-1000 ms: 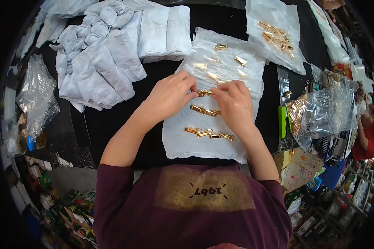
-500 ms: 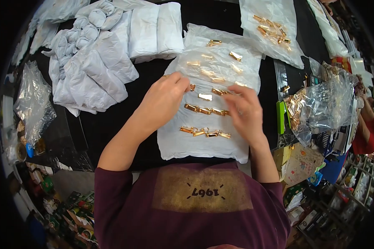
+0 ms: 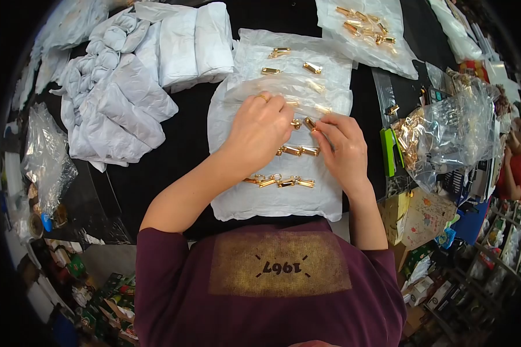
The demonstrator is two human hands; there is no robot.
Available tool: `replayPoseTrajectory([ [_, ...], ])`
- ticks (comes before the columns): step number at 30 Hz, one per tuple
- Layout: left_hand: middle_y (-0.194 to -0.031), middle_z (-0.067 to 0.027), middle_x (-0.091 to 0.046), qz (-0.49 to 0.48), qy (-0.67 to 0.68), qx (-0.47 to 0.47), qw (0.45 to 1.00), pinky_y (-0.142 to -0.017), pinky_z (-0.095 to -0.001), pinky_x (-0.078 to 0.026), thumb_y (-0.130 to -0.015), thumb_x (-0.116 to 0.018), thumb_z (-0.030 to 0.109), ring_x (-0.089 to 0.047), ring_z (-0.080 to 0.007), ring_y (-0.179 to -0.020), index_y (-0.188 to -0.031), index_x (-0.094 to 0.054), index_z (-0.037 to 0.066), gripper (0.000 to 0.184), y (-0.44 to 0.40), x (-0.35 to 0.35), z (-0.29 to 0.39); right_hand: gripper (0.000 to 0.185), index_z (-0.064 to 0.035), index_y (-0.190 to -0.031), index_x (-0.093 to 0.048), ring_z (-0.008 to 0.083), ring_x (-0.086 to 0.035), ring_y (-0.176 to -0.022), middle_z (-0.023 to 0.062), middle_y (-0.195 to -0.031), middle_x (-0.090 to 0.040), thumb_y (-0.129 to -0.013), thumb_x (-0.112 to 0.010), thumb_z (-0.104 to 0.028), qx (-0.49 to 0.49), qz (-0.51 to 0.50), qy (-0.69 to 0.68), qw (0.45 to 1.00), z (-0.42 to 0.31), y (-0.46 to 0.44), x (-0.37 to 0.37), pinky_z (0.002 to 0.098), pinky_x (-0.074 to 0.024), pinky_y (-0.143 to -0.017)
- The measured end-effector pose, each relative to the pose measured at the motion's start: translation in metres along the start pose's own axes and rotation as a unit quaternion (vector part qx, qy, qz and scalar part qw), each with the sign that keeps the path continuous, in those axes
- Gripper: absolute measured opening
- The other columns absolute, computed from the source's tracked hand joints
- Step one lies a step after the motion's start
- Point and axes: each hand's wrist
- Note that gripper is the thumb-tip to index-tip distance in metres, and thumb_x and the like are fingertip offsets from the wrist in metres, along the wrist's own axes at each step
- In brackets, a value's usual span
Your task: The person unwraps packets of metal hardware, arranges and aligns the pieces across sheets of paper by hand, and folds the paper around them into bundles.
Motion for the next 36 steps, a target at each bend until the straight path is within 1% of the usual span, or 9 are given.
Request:
replayPoseTrajectory([
  [8,-0.088,-0.0066,-0.063,-0.015,-0.06,-0.03,0.998,-0.075,-0.0405,-0.048,-0.079,-0.069,0.007,-0.062,-0.0276,-0.081,-0.081,-0.061,0.004,0.008,-0.002,-0.003,0.013,0.017,-0.0052,-0.088,-0.07,0.0261,-0.065,-0.087,0.0059,-0.096,-0.067,-0.074,-0.076,0.0,0.037,0.011,-0.005,0.999,0.003,0.006,-0.001,0.0361,-0.0522,-0.077],
  [11,-0.089,-0.0082,-0.064,-0.027,0.012,0.008,1.0,-0.075,-0.0399,-0.05,-0.079,-0.067,0.003,-0.063,-0.029,-0.082,-0.083,-0.063,0.003,0.006,-0.002,-0.001,0.012,0.016,-0.0052,-0.088,-0.07,0.0259,-0.064,-0.087,0.0062,-0.096,-0.067,-0.074,-0.076,0.001,0.037,0.002,-0.013,0.999,0.005,0.006,0.004,0.0357,-0.0521,-0.076],
  [14,-0.091,-0.0097,-0.064,-0.022,0.087,-0.004,0.996,-0.076,-0.0388,-0.05,-0.079,-0.064,0.0,-0.064,-0.0295,-0.083,-0.084,-0.063,0.003,0.006,0.005,0.002,0.009,0.016,-0.0054,-0.089,-0.071,0.0256,-0.064,-0.086,0.0066,-0.095,-0.066,-0.075,-0.074,0.002,0.043,-0.005,-0.022,0.999,0.004,0.009,0.01,0.0354,-0.0518,-0.076],
  [16,-0.092,-0.0104,-0.064,-0.019,0.125,-0.009,0.992,-0.077,-0.0382,-0.05,-0.078,-0.063,-0.002,-0.064,-0.0298,-0.083,-0.084,-0.063,0.003,0.008,0.01,0.009,0.007,0.016,-0.005,-0.09,-0.072,0.0252,-0.064,-0.086,0.0072,-0.096,-0.066,-0.076,-0.074,0.002,-0.004,0.012,-0.048,0.999,0.001,0.014,0.018,0.0351,-0.0511,-0.075],
  [21,-0.099,-0.0094,-0.067,0.038,0.093,0.054,0.993,-0.076,-0.0355,-0.053,-0.083,-0.068,0.001,-0.065,-0.0285,-0.089,-0.096,-0.069,0.003,0.013,0.023,0.047,-0.003,0.018,-0.0042,-0.095,-0.071,0.0247,-0.062,-0.086,0.0058,-0.095,-0.064,-0.077,-0.074,-0.003,-0.059,-0.03,-0.095,0.993,-0.006,0.029,0.021,0.0358,-0.0479,-0.076],
  [24,-0.099,-0.0085,-0.067,0.046,0.06,0.082,0.994,-0.075,-0.0343,-0.052,-0.084,-0.069,0.002,-0.065,-0.0277,-0.089,-0.099,-0.07,0.004,0.015,0.035,0.058,-0.012,0.02,-0.0041,-0.097,-0.072,0.0249,-0.062,-0.088,0.0069,-0.097,-0.065,-0.077,-0.076,-0.003,-0.021,-0.049,-0.045,0.998,-0.013,0.03,0.015,0.0359,-0.0483,-0.077],
  [31,-0.097,-0.0068,-0.066,-0.051,0.127,0.15,0.979,-0.073,-0.0336,-0.051,-0.084,-0.071,0.005,-0.064,-0.0269,-0.086,-0.103,-0.071,0.004,0.019,0.062,0.057,-0.012,0.02,-0.0044,-0.095,-0.07,0.0252,-0.061,-0.089,0.0071,-0.095,-0.064,-0.076,-0.077,-0.003,0.004,-0.035,-0.03,0.999,-0.018,0.036,0.011,0.0358,-0.0479,-0.078],
  [34,-0.095,-0.0065,-0.066,-0.04,0.104,0.116,0.987,-0.075,-0.0337,-0.05,-0.083,-0.072,0.006,-0.063,-0.0264,-0.087,-0.1,-0.07,0.005,0.017,0.065,0.047,-0.01,0.019,-0.0049,-0.092,-0.07,0.0253,-0.06,-0.088,0.0071,-0.094,-0.064,-0.075,-0.077,-0.003,0.015,-0.033,-0.024,0.999,-0.018,0.037,0.015,0.0354,-0.0477,-0.078],
  [36,-0.095,-0.0064,-0.066,-0.034,0.091,0.101,0.99,-0.076,-0.0337,-0.05,-0.083,-0.072,0.007,-0.062,-0.0262,-0.088,-0.098,-0.07,0.005,0.015,0.066,0.043,-0.01,0.018,-0.0056,-0.089,-0.068,0.0254,-0.059,-0.09,0.0068,-0.093,-0.063,-0.074,-0.078,-0.004,-0.031,-0.052,-0.053,0.997,-0.015,0.039,0.017,0.0358,-0.0472,-0.078],
])
Point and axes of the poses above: each hand's wrist, its own y-axis away from the middle knuckle, its own x-axis out of the back of the hand, z = x × y
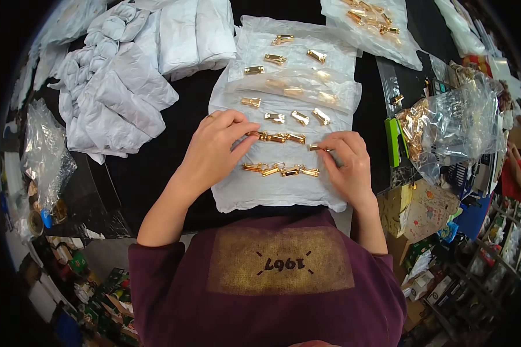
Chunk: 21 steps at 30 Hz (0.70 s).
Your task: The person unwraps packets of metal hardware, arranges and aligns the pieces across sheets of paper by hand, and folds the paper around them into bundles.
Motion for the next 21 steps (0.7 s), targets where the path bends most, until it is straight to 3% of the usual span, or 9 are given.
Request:
replayPoseTrajectory([
  [4,-0.092,-0.0054,-0.064,0.013,-0.011,-0.042,0.999,-0.08,-0.0366,-0.049,-0.083,-0.071,0.011,-0.061,-0.0259,-0.09,-0.091,-0.068,0.007,0.01,0.001,-0.001,-0.003,0.018,-0.0071,-0.091,-0.07,0.0257,-0.057,-0.094,0.0063,-0.092,-0.061,-0.074,-0.077,-0.003,-0.017,-0.025,-0.022,0.999,-0.01,-0.005,0.011,0.0373,-0.046,-0.08],
  [12,-0.09,-0.0059,-0.064,-0.068,0.011,0.018,0.997,-0.078,-0.0353,-0.049,-0.081,-0.073,0.009,-0.061,-0.026,-0.087,-0.088,-0.068,0.006,0.009,0.001,0.017,0.006,0.022,-0.0086,-0.098,-0.074,0.0269,-0.055,-0.097,0.0052,-0.094,-0.059,-0.076,-0.074,-0.005,0.047,-0.003,0.081,0.996,-0.023,-0.018,-0.02,0.04,-0.0435,-0.086],
  [16,-0.089,-0.0052,-0.063,0.009,0.045,0.009,0.999,-0.082,-0.0351,-0.048,-0.08,-0.074,0.008,-0.061,-0.0243,-0.088,-0.086,-0.066,0.005,0.01,-0.006,-0.006,0.013,0.021,-0.0083,-0.097,-0.074,0.0273,-0.055,-0.097,0.0051,-0.096,-0.061,-0.076,-0.074,-0.006,0.073,0.011,0.087,0.993,-0.02,-0.013,-0.023,0.0404,-0.0434,-0.086],
  [19,-0.091,-0.0032,-0.064,0.053,-0.03,-0.092,0.994,-0.086,-0.0354,-0.046,-0.079,-0.074,0.007,-0.061,-0.0223,-0.092,-0.084,-0.066,0.007,0.009,-0.011,-0.027,0.012,0.021,-0.0078,-0.096,-0.074,0.0279,-0.056,-0.096,0.0052,-0.097,-0.062,-0.075,-0.075,-0.005,0.074,0.015,0.06,0.995,-0.02,-0.006,-0.018,0.0399,-0.0438,-0.086],
  [21,-0.09,-0.0029,-0.064,0.048,-0.027,-0.095,0.994,-0.086,-0.0364,-0.045,-0.08,-0.073,0.008,-0.061,-0.0216,-0.093,-0.086,-0.066,0.008,0.009,-0.009,-0.029,0.013,0.021,-0.0072,-0.096,-0.074,0.0287,-0.058,-0.097,0.0055,-0.098,-0.064,-0.075,-0.075,-0.003,0.065,0.01,0.023,0.998,-0.019,-0.001,-0.013,0.0389,-0.0445,-0.085],
])
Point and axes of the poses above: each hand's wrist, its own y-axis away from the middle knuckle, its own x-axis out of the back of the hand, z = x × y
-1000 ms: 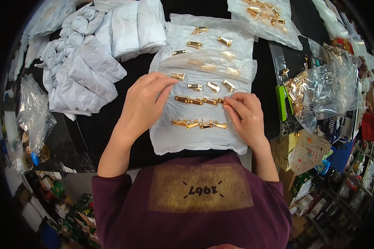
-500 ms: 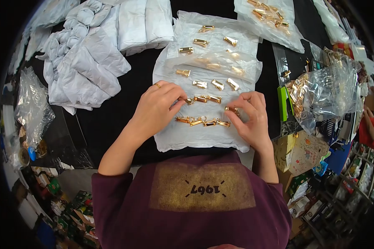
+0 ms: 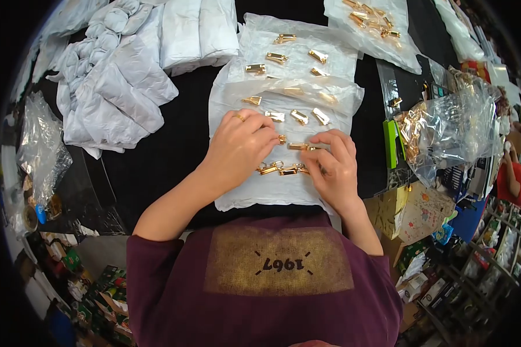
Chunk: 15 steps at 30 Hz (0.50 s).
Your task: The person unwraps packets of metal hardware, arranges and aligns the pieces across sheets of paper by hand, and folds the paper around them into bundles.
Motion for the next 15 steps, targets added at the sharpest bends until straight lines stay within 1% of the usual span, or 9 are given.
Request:
replayPoseTrajectory([
  [3,-0.09,-0.0023,-0.063,-0.01,0.0,-0.001,1.0,-0.088,-0.0382,-0.043,-0.081,-0.071,0.01,-0.06,-0.0201,-0.096,-0.088,-0.065,0.009,0.009,0.006,0.001,0.001,0.02,-0.0067,-0.094,-0.074,0.0276,-0.059,-0.093,0.0059,-0.096,-0.064,-0.075,-0.076,-0.002,-0.037,0.003,-0.023,0.999,-0.001,0.011,0.012,0.0371,-0.0461,-0.082],
  [5,-0.093,-0.0015,-0.065,-0.036,0.003,0.004,0.999,-0.088,-0.037,-0.043,-0.079,-0.073,0.007,-0.061,-0.0207,-0.098,-0.088,-0.067,0.01,0.011,0.009,0.003,0.003,0.02,-0.0065,-0.094,-0.074,0.027,-0.06,-0.092,0.0061,-0.095,-0.064,-0.075,-0.076,-0.002,-0.057,0.004,-0.037,0.998,-0.002,0.019,0.017,0.0362,-0.0468,-0.08],
  [8,-0.094,-0.0016,-0.066,-0.047,0.013,0.004,0.999,-0.088,-0.036,-0.044,-0.079,-0.073,0.006,-0.062,-0.0213,-0.098,-0.089,-0.068,0.009,0.012,0.008,0.014,0.008,0.019,-0.0057,-0.093,-0.074,0.0247,-0.061,-0.085,0.0063,-0.091,-0.064,-0.075,-0.076,-0.001,-0.126,-0.057,-0.069,0.988,-0.003,0.028,0.021,0.0339,-0.048,-0.074],
  [9,-0.094,-0.0021,-0.066,-0.043,0.02,0.002,0.999,-0.087,-0.0355,-0.044,-0.079,-0.073,0.005,-0.062,-0.0215,-0.097,-0.09,-0.068,0.009,0.013,0.006,0.02,0.009,0.019,-0.0057,-0.093,-0.074,0.0247,-0.061,-0.085,0.0063,-0.091,-0.064,-0.075,-0.076,-0.001,-0.127,-0.057,-0.071,0.988,-0.003,0.03,0.021,0.0339,-0.048,-0.074],
  [11,-0.094,-0.0026,-0.066,-0.041,0.026,0.001,0.999,-0.086,-0.0351,-0.044,-0.079,-0.073,0.005,-0.062,-0.0218,-0.096,-0.091,-0.068,0.009,0.013,0.009,0.027,0.01,0.021,-0.0054,-0.096,-0.074,0.0242,-0.061,-0.082,0.0065,-0.091,-0.065,-0.076,-0.076,-0.001,-0.088,-0.068,-0.044,0.993,-0.002,0.035,0.018,0.034,-0.0483,-0.072],
  [12,-0.094,-0.0031,-0.066,-0.031,0.015,0.029,0.999,-0.085,-0.0349,-0.045,-0.08,-0.072,0.005,-0.063,-0.0222,-0.095,-0.092,-0.068,0.008,0.013,0.012,0.03,0.009,0.021,-0.0052,-0.097,-0.074,0.024,-0.061,-0.081,0.0067,-0.091,-0.065,-0.076,-0.076,0.0,-0.068,-0.073,-0.031,0.994,-0.002,0.036,0.017,0.034,-0.0485,-0.071],
  [14,-0.095,-0.0041,-0.066,-0.01,-0.008,0.085,0.996,-0.083,-0.0345,-0.047,-0.081,-0.072,0.004,-0.063,-0.0231,-0.092,-0.094,-0.069,0.007,0.013,0.02,0.036,0.01,0.021,-0.0051,-0.096,-0.073,0.0242,-0.062,-0.081,0.0068,-0.091,-0.065,-0.076,-0.075,0.0,-0.067,-0.069,-0.041,0.995,-0.001,0.039,0.018,0.0338,-0.0486,-0.071],
  [15,-0.095,-0.0041,-0.066,-0.01,-0.01,0.086,0.996,-0.083,-0.0345,-0.047,-0.081,-0.072,0.004,-0.063,-0.0231,-0.092,-0.094,-0.069,0.007,0.013,0.024,0.038,0.01,0.02,-0.0049,-0.096,-0.073,0.0244,-0.062,-0.082,0.0069,-0.091,-0.065,-0.077,-0.075,0.0,-0.066,-0.064,-0.05,0.995,-0.001,0.04,0.018,0.0336,-0.0487,-0.071],
])
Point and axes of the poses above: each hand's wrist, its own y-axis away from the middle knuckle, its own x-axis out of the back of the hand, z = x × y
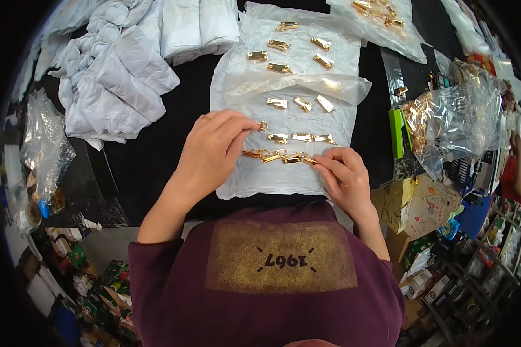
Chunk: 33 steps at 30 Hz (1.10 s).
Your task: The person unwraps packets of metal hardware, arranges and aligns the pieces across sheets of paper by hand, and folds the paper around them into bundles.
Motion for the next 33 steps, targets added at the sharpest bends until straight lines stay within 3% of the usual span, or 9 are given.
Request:
replayPoseTrajectory([
  [3,-0.096,-0.0055,-0.066,-0.059,0.061,0.065,0.994,-0.079,-0.0342,-0.049,-0.082,-0.072,0.006,-0.064,-0.0249,-0.09,-0.097,-0.069,0.006,0.016,0.014,0.002,0.0,0.018,-0.0045,-0.094,-0.071,0.0245,-0.062,-0.082,0.007,-0.091,-0.065,-0.077,-0.075,0.0,0.022,0.001,-0.011,1.0,-0.001,0.001,-0.002,0.0334,-0.0489,-0.071],
  [6,-0.097,-0.0059,-0.066,-0.087,0.061,0.07,0.992,-0.08,-0.0344,-0.05,-0.081,-0.073,0.006,-0.064,-0.0254,-0.09,-0.094,-0.068,0.006,0.014,0.021,0.002,0.003,0.016,-0.004,-0.091,-0.07,0.0245,-0.063,-0.083,0.0068,-0.092,-0.064,-0.076,-0.075,0.0,0.061,-0.009,-0.009,0.998,-0.001,0.002,-0.002,0.0332,-0.0493,-0.071],
  [11,-0.094,-0.005,-0.064,-0.066,0.059,0.009,0.996,-0.078,-0.037,-0.05,-0.083,-0.071,0.01,-0.062,-0.0263,-0.089,-0.091,-0.064,0.007,0.011,0.029,-0.006,-0.001,0.015,-0.0032,-0.089,-0.068,0.0242,-0.063,-0.085,0.0081,-0.093,-0.064,-0.076,-0.075,0.001,0.018,0.008,-0.043,0.999,-0.002,0.003,-0.005,0.033,-0.0501,-0.072],
  [17,-0.093,-0.006,-0.065,-0.085,0.051,0.031,0.995,-0.078,-0.0358,-0.05,-0.079,-0.075,0.009,-0.063,-0.0268,-0.088,-0.09,-0.064,0.006,0.016,0.034,-0.003,0.001,0.018,-0.0035,-0.093,-0.07,0.0243,-0.063,-0.085,0.0105,-0.096,-0.063,-0.077,-0.076,0.0,-0.076,-0.011,-0.102,0.992,-0.011,0.0,0.003,0.032,-0.0509,-0.072],
  [20,-0.093,-0.0057,-0.064,-0.101,0.048,0.052,0.992,-0.077,-0.0358,-0.049,-0.078,-0.076,0.009,-0.062,-0.0265,-0.089,-0.091,-0.063,0.006,0.019,0.03,0.001,0.003,0.019,-0.0039,-0.094,-0.071,0.0241,-0.063,-0.085,0.0099,-0.095,-0.063,-0.076,-0.077,0.0,-0.039,-0.008,-0.042,0.998,-0.003,0.003,0.0,0.0314,-0.051,-0.072],
  [25,-0.095,-0.0049,-0.061,-0.06,0.015,-0.018,0.998,-0.082,-0.0365,-0.046,-0.079,-0.074,0.01,-0.06,-0.0253,-0.092,-0.092,-0.061,0.007,0.019,0.02,-0.017,0.018,0.019,-0.0044,-0.093,-0.071,0.024,-0.062,-0.084,0.009,-0.092,-0.062,-0.075,-0.077,-0.001,0.019,0.023,0.003,1.0,-0.005,0.005,-0.005,0.0317,-0.0506,-0.071],
  [27,-0.097,-0.005,-0.062,-0.042,-0.004,-0.06,0.997,-0.083,-0.0367,-0.045,-0.076,-0.076,0.008,-0.06,-0.0254,-0.092,-0.091,-0.062,0.008,0.02,0.019,-0.027,0.019,0.019,-0.0046,-0.092,-0.071,0.0242,-0.061,-0.084,0.0086,-0.092,-0.061,-0.075,-0.077,-0.001,0.018,0.012,-0.01,1.0,-0.001,0.01,-0.005,0.0322,-0.05,-0.071],
  [33,-0.094,-0.004,-0.062,-0.045,-0.004,-0.072,0.996,-0.085,-0.0375,-0.044,-0.075,-0.076,0.007,-0.06,-0.0252,-0.092,-0.088,-0.061,0.008,0.02,0.022,-0.032,0.018,0.02,-0.0053,-0.091,-0.071,0.0256,-0.056,-0.086,0.0068,-0.091,-0.058,-0.073,-0.077,-0.001,-0.016,0.008,-0.045,0.999,-0.018,0.0,0.001,0.0353,-0.0464,-0.074],
])
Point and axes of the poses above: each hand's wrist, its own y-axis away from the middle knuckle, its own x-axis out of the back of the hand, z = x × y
